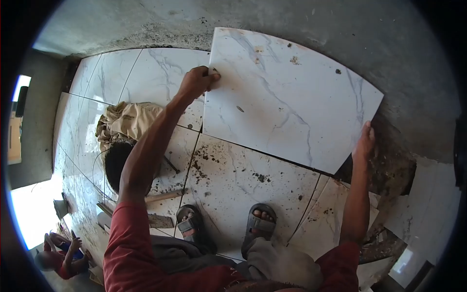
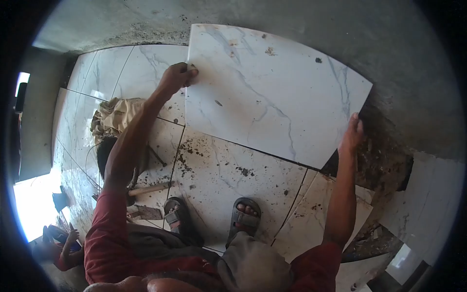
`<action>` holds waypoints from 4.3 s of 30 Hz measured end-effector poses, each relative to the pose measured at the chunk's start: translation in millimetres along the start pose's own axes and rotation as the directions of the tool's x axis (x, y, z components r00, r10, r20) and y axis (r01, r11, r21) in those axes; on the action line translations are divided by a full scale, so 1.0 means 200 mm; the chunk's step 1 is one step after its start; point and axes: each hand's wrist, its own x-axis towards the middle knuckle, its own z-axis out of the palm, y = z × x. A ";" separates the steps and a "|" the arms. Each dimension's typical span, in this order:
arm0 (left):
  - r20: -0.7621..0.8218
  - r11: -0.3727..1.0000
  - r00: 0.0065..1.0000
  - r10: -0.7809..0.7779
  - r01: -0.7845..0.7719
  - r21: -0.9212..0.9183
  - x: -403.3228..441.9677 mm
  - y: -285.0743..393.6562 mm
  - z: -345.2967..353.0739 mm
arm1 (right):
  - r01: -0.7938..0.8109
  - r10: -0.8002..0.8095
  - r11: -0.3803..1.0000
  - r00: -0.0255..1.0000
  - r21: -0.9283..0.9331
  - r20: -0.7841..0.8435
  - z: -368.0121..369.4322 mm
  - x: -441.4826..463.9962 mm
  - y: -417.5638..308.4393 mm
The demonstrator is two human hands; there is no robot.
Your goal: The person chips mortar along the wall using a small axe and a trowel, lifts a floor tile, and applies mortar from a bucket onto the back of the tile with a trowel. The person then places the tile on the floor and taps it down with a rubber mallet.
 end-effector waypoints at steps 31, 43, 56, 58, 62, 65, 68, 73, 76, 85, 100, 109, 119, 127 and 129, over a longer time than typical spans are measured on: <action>-0.081 0.918 0.987 -0.138 0.158 0.364 0.39 -0.37 0.32 | -0.310 0.323 0.922 0.946 -0.231 0.019 0.15 0.12 0.59; -0.072 0.905 0.986 -0.148 0.165 0.393 0.44 -0.44 0.37 | -0.328 0.386 0.795 0.922 -0.510 0.008 0.13 0.17 0.84; -0.038 0.881 0.996 -0.080 0.089 0.464 0.55 -0.47 0.38 | -0.215 0.271 0.855 0.961 -0.472 0.052 0.14 0.24 0.96; 0.069 0.861 0.997 0.037 -0.067 0.504 0.57 -0.44 0.31 | -0.172 0.241 0.831 0.968 -0.528 0.064 0.07 0.33 1.10; -0.042 0.875 0.919 0.392 -0.358 0.326 0.45 -0.31 0.20 | -0.077 0.235 0.815 0.950 -0.574 0.207 0.08 0.33 1.06; 0.347 0.764 0.888 0.302 -0.443 0.470 0.31 -0.36 0.24 | -0.052 0.186 0.848 0.961 -0.528 0.203 0.14 0.21 0.88; 0.452 0.723 0.883 0.124 -0.392 0.569 0.14 -0.45 0.31 | 0.020 0.115 0.824 0.972 -0.566 0.203 0.12 0.20 0.93; 0.414 0.762 0.909 -0.046 -0.236 0.603 -0.02 -0.50 0.36 | 0.094 0.147 0.619 0.962 -0.779 0.232 0.19 0.10 0.70; 0.384 0.688 0.919 -0.092 -0.220 0.691 -0.05 -0.46 0.41 | 0.336 -0.054 0.530 0.930 -0.779 0.364 0.17 0.09 0.79; 0.442 0.560 0.897 -0.034 -0.349 0.751 -0.05 -0.45 0.44 | 0.484 0.027 0.426 0.838 -0.765 0.545 0.07 -0.39 0.48; 0.476 0.627 0.837 0.271 -0.529 0.572 0.05 -0.86 0.47 | 0.379 0.104 0.521 0.862 -0.765 0.497 0.03 -0.48 0.64; 0.573 0.693 0.814 0.096 -0.468 0.549 -0.92 -0.61 0.30 | 0.588 0.018 0.301 0.783 -0.750 0.621 -0.04 -0.37 0.72; 0.288 0.492 0.942 0.170 -0.334 0.804 -1.94 -1.60 -0.04 | 0.638 0.014 0.288 0.743 -0.714 0.669 -0.04 -0.28 0.88; 0.315 0.932 0.948 0.035 -0.145 0.332 -1.76 -0.81 -0.01 | 0.403 0.003 0.857 0.619 -0.321 0.785 0.33 -1.01 0.14; 0.338 0.963 0.934 0.118 -0.190 0.190 -1.70 -0.50 0.02 | 0.163 0.147 0.964 0.337 -0.212 0.930 0.38 -1.35 0.11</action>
